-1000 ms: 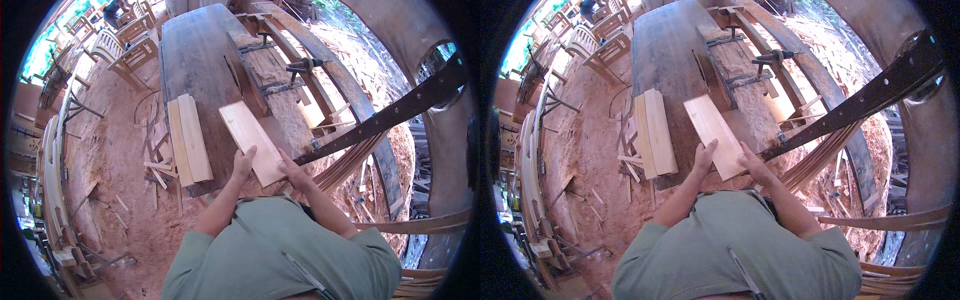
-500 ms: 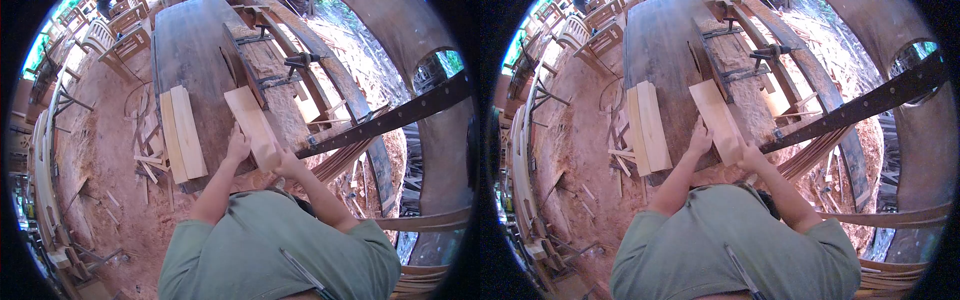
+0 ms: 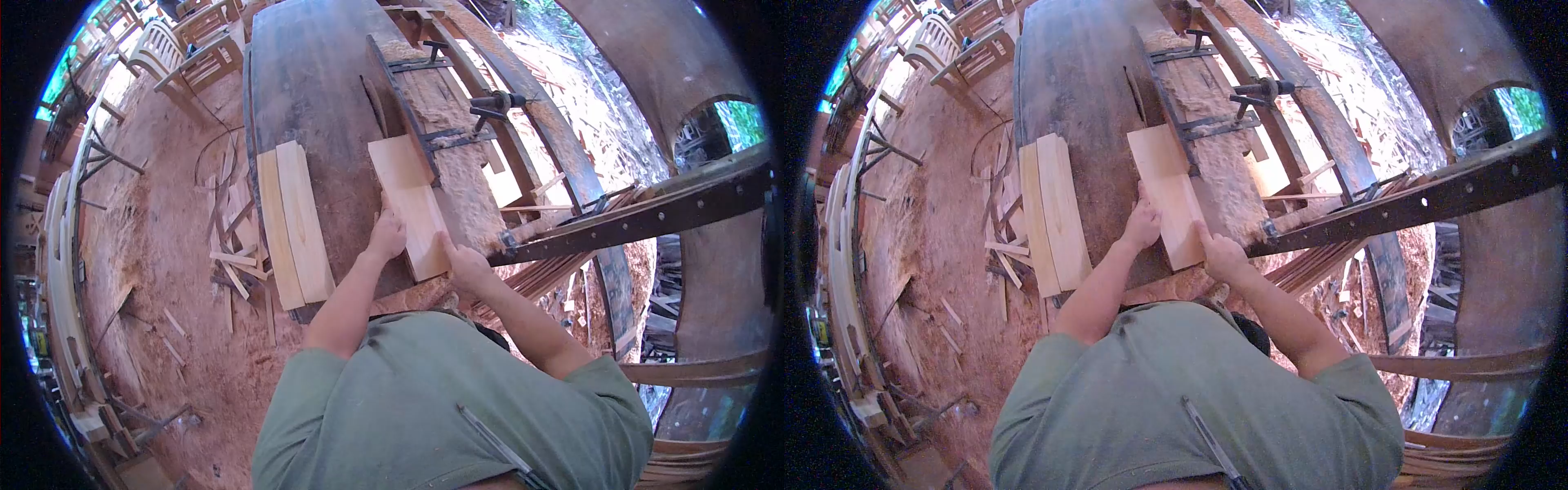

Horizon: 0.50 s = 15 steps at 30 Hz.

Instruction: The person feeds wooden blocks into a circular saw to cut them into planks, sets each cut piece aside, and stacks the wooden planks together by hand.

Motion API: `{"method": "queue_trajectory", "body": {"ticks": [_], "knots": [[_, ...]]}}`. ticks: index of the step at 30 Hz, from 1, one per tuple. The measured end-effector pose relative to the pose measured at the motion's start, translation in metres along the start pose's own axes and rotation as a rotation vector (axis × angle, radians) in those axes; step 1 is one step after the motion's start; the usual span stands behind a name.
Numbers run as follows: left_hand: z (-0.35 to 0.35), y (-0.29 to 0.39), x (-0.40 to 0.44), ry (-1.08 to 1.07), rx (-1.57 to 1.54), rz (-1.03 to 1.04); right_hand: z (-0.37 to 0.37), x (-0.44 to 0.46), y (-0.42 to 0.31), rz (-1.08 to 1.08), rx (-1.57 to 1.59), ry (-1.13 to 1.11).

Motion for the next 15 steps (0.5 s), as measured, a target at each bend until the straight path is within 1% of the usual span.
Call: {"method": "queue_trajectory", "body": {"ticks": [1, 4, 8, 9, 13, 15], "knots": [[-0.001, -0.002, 0.002, 0.002, -0.003, -0.004, 0.000, 0.004, 0.000, 0.024, -0.010, -0.044], [-0.006, -0.007, 0.010, 0.002, -0.039, -0.024, -0.002, 0.016, 0.002, 0.033, -0.007, -0.054], [0.004, -0.027, 0.030, 0.083, 0.028, 0.017, -0.006, 0.029, 0.004, 0.038, 0.014, -0.083], [-0.002, -0.023, 0.032, 0.120, 0.062, 0.035, -0.011, 0.031, 0.002, 0.005, -0.008, -0.061], [-0.021, -0.023, 0.044, 0.073, 0.086, 0.001, -0.016, 0.053, 0.004, -0.076, -0.021, 0.005], [-0.030, -0.025, 0.052, 0.042, 0.032, -0.010, -0.018, 0.067, 0.007, -0.084, -0.001, 0.023]]}}
Point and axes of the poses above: each hand's wrist, its own x-axis towards the middle knuckle, its own z-axis out of the palm, y = z × x, the point moved 6 cm from there along x, towards the middle knuckle, and after that the axes turned 5 degrees about -y, right-handed, at the moved point
